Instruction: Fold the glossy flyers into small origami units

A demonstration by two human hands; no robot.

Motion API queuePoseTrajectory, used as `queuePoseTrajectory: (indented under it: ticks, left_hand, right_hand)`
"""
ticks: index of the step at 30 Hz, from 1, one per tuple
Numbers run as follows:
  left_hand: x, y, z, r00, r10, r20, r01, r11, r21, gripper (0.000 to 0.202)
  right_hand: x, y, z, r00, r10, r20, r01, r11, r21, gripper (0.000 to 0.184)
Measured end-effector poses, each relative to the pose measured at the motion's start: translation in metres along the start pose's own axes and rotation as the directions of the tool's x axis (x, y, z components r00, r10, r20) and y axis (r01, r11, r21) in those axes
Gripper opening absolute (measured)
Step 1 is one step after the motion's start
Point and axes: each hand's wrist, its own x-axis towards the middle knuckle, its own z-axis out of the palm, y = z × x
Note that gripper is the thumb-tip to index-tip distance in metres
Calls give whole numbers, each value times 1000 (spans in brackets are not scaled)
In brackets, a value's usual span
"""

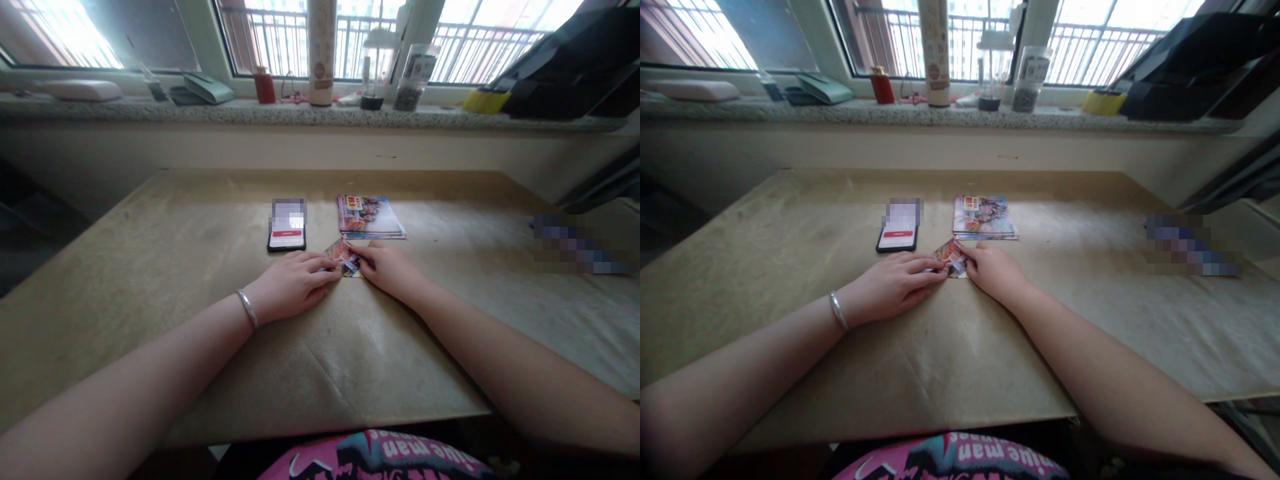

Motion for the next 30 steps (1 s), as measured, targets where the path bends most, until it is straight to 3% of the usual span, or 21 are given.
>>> queuePoseTrajectory:
  ticks: [5,8,11,15,22,30]
  left_hand:
    - [-4,-8,-11,999,-6,33,4,999,47,28]
    - [-7,-12,-16,998,2,60,-4,999,47,26]
    - [-8,-14,-17,999,2,49,-3,999,32,28]
    - [-9,-16,-14,999,14,31,-14,1000,12,28]
    - [-12,-17,-15,998,3,56,-3,1000,9,31]
    - [-11,-17,-18,997,-18,71,16,999,28,30]
  right_hand:
    - [-3,-1,-1,1000,4,-4,-4,1000,-9,42]
    - [-6,-2,-2,995,-42,-93,39,999,-31,41]
    - [-7,-1,-3,960,-241,-143,225,967,-116,39]
    - [-6,6,-3,879,-476,-39,470,876,-105,41]
    - [-8,15,-4,875,-481,-49,482,876,-2,39]
    - [-10,14,-11,865,-502,-5,501,864,-42,39]
